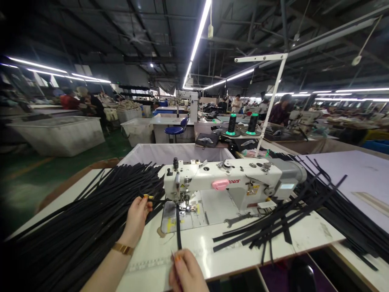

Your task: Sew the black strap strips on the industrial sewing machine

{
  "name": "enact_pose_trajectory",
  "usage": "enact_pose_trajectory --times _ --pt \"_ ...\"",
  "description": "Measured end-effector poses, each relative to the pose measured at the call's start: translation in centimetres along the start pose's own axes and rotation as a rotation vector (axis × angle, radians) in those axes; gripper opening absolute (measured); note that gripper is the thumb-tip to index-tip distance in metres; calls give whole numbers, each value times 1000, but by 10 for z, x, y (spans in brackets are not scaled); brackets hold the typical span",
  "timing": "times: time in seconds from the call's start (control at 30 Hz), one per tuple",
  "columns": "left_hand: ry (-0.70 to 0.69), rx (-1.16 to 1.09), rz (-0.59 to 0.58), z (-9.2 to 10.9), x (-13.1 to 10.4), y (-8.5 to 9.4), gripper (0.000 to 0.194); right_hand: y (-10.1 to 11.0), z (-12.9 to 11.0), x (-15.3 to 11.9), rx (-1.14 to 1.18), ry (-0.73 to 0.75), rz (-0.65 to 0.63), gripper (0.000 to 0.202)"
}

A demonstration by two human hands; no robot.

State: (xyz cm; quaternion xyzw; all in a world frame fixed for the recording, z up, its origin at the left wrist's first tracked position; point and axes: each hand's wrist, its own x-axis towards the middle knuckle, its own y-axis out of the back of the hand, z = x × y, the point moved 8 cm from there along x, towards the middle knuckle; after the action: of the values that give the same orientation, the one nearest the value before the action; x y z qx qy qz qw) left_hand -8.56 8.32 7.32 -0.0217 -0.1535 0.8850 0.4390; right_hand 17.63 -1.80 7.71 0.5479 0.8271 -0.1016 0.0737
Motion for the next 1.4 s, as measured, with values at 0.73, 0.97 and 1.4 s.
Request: enact_pose_trajectory --times 0.73,0.97,1.4 --pt "100 -210 45 -11 -2 5 33 -65 -2 161 588 -145 71 26" --pt "220 -467 19 13 -20 -1 27 -44 -21 90 349 42 73 34" --pt "89 -469 -117 131 -149 -6 28 -51 -85 -66 -530 562 -11 16"
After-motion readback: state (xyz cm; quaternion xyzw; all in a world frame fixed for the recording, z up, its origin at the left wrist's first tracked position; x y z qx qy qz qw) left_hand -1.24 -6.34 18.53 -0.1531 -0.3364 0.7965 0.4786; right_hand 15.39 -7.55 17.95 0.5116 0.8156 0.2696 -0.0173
